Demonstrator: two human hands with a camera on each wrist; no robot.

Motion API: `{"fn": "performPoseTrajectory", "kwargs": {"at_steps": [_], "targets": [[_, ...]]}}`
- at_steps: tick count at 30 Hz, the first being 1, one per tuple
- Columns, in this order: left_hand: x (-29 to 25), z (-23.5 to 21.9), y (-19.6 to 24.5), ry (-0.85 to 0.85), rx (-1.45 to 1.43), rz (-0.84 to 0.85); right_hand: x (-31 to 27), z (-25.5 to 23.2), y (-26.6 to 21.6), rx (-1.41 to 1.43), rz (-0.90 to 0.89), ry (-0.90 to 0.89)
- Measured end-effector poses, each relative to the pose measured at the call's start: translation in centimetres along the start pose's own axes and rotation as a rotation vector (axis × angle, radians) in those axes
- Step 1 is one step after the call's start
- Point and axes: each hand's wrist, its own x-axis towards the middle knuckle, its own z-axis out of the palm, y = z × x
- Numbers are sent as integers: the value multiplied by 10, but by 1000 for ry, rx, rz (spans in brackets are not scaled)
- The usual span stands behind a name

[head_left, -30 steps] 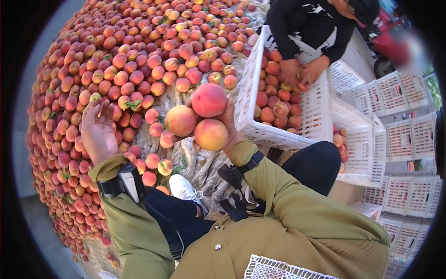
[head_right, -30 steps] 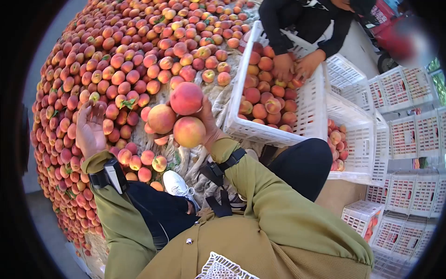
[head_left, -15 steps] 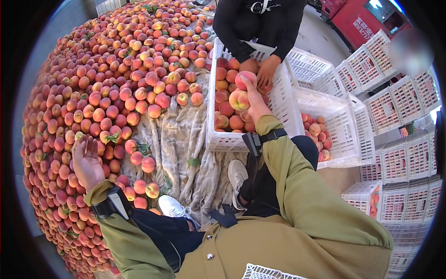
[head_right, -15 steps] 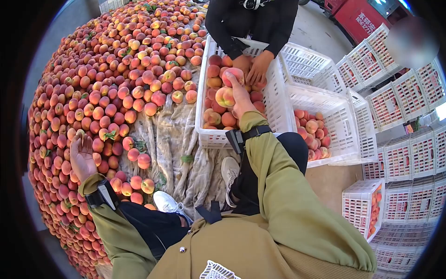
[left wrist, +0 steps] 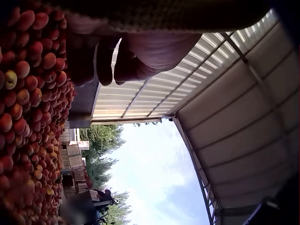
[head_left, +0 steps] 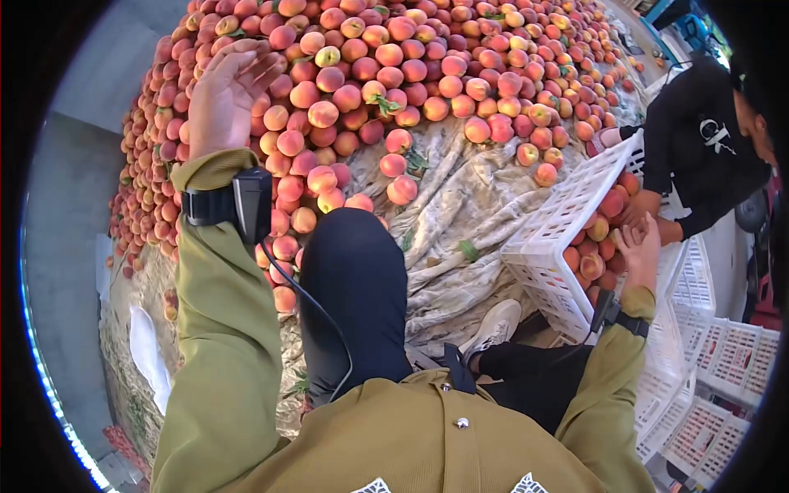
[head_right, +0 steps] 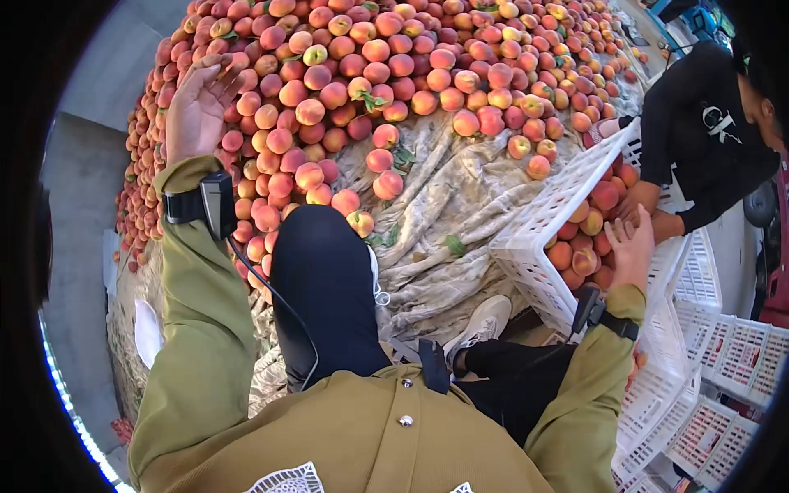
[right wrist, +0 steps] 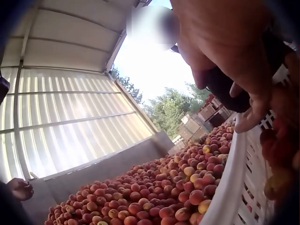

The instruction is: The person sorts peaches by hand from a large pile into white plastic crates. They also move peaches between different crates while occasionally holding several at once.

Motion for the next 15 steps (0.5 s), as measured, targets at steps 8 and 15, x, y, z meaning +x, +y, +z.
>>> {"fn": "performPoseTrajectory", "kwargs": {"at_steps": [8,15], "targets": [[-102,-130,-159,88,964,-511,-137,48,-43,-393,-391,-646],[-80,-111,-243,-202,1651,-218,-154,80,-6,-607,-447,-772]]}}
